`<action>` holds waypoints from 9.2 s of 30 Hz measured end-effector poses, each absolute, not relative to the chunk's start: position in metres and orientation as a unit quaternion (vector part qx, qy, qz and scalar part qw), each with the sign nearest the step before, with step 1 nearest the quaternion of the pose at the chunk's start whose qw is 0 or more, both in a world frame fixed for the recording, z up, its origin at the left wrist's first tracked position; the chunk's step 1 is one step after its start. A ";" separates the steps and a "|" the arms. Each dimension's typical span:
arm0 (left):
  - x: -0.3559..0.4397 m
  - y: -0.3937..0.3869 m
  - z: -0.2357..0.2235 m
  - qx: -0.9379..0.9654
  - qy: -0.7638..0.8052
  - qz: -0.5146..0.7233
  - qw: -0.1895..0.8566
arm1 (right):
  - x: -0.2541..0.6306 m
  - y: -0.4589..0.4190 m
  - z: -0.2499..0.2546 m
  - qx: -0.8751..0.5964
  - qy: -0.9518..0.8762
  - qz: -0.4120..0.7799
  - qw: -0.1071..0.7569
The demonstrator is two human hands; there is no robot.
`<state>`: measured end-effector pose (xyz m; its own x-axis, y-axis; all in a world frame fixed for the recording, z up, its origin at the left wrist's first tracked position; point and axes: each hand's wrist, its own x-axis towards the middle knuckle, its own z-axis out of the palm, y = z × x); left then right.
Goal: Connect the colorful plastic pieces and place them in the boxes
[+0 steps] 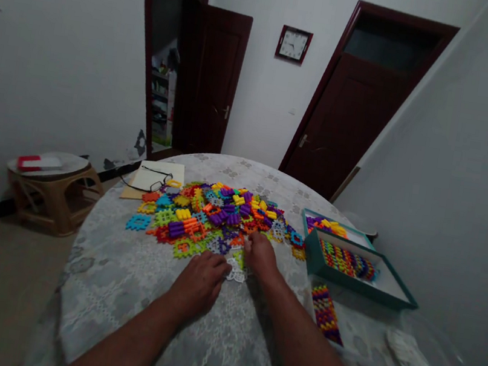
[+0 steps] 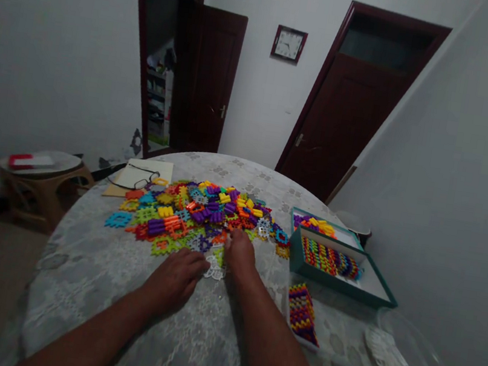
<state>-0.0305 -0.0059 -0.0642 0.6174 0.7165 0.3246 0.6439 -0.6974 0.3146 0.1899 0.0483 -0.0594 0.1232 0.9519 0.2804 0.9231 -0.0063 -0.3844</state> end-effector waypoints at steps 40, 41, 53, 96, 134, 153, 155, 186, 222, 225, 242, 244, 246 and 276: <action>-0.016 0.000 -0.065 0.855 0.440 0.235 0.142 | 0.183 -0.030 -0.056 -0.530 -0.721 0.261 0.362; -0.016 0.001 -0.065 0.848 0.445 0.242 0.154 | 0.183 -0.029 -0.056 -0.531 -0.718 0.264 0.364; -0.026 0.012 -0.063 0.795 0.398 0.341 0.306 | 0.180 -0.032 -0.055 -0.503 -0.750 0.238 0.357; -0.032 0.015 -0.053 0.756 0.447 0.333 0.342 | 0.225 -0.022 -0.061 -0.768 -0.618 -0.014 0.166; -0.033 0.015 -0.050 0.758 0.413 0.327 0.384 | 0.187 -0.034 -0.048 -0.530 -0.720 0.235 0.380; -0.036 0.013 -0.045 0.763 0.424 0.300 0.385 | 0.206 -0.031 -0.056 -0.628 -0.659 0.244 0.333; -0.035 0.012 -0.044 0.760 0.415 0.299 0.400 | 0.203 -0.031 -0.058 -0.608 -0.642 0.269 0.382; -0.046 0.022 -0.038 0.713 0.473 0.352 0.380 | 0.180 -0.037 -0.052 -0.639 -0.708 0.142 0.264; -0.047 0.021 -0.037 0.633 0.422 0.370 0.533 | 0.168 -0.027 -0.050 -0.526 -0.336 0.548 0.557; -0.043 0.016 -0.037 0.648 0.392 0.388 0.525 | 0.161 -0.028 -0.049 -0.473 -0.288 0.614 0.563; -0.031 -0.006 -0.049 0.856 0.234 0.419 0.190 | 0.157 -0.024 -0.058 -0.365 -0.184 0.775 0.482; -0.030 -0.006 -0.048 0.853 0.227 0.433 0.185 | 0.159 -0.021 -0.059 -0.365 -0.180 0.780 0.476; -0.030 -0.005 -0.047 0.852 0.221 0.439 0.181 | 0.160 -0.019 -0.058 -0.366 -0.179 0.783 0.470; -0.047 0.021 -0.047 0.800 0.421 0.415 0.108 | 0.438 -0.176 0.061 -0.766 -0.374 0.073 0.517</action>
